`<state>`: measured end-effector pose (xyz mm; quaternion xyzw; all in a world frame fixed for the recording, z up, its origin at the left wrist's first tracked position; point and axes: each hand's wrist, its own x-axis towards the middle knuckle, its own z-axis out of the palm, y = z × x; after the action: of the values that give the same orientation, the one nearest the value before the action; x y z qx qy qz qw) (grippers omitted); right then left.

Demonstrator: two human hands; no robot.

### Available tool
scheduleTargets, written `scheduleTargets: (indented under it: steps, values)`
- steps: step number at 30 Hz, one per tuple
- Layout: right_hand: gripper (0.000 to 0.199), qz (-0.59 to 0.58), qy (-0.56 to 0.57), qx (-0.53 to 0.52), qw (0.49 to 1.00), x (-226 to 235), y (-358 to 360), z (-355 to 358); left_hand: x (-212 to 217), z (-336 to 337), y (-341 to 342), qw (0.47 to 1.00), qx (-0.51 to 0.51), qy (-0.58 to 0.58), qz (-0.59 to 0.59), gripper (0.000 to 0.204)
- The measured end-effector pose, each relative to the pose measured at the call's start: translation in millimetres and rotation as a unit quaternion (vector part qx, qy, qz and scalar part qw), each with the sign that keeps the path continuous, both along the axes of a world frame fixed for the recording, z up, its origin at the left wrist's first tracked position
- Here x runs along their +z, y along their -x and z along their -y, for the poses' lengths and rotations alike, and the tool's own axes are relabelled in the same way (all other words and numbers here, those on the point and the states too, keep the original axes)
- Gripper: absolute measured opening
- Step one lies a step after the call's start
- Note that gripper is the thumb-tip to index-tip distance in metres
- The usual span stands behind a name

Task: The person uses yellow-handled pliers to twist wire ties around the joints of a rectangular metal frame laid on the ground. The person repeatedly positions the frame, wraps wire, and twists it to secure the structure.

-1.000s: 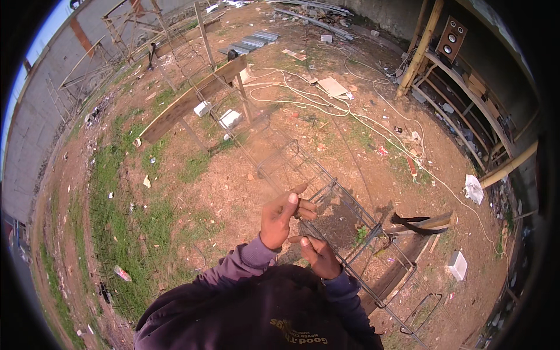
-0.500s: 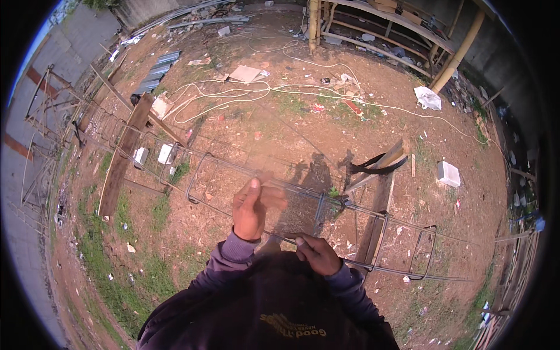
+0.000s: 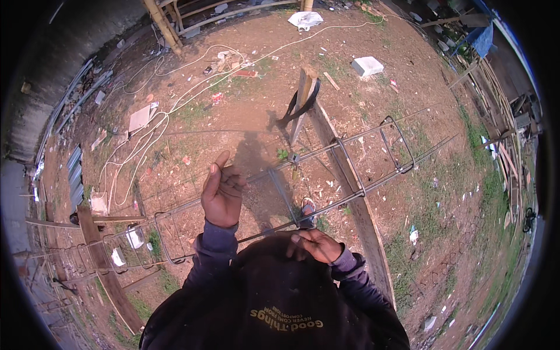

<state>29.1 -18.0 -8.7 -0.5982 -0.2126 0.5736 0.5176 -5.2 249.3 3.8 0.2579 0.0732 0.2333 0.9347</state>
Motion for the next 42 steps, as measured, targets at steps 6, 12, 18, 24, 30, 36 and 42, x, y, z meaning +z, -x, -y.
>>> scheduleTargets:
  steps: [6,12,18,24,30,36,42]
  values:
    - [0.04,-0.007,-0.056,-0.053,0.997,-4.2,21.6,10.9,3.0,1.3,-5.7,0.999,-0.043,-0.02,-0.01,0.044]
    - [0.027,0.029,-0.083,-0.027,0.996,-2.3,13.9,12.2,17.2,-27.9,1.9,0.999,0.035,-0.027,0.001,0.034]
    - [0.017,-0.019,-0.073,-0.144,0.987,6.6,-14.2,18.5,31.7,-108.3,30.1,0.984,0.144,-0.037,0.098,0.028]
    - [0.034,-0.035,-0.213,-0.032,0.976,13.4,-32.2,16.5,40.3,-153.3,60.1,0.972,0.183,-0.061,0.134,0.03]
    - [0.039,-0.024,-0.304,-0.016,0.952,10.0,-34.7,-1.6,45.9,-161.5,50.9,0.965,0.211,0.027,0.156,0.026]
    - [0.031,0.1,-0.234,-0.064,0.965,30.0,-46.0,4.5,62.7,-155.0,34.8,0.965,0.224,-0.022,0.139,0.026]
    - [0.026,0.07,-0.158,-0.056,0.983,31.1,-62.0,22.2,82.2,-135.4,17.7,0.965,0.179,-0.03,0.188,0.025]
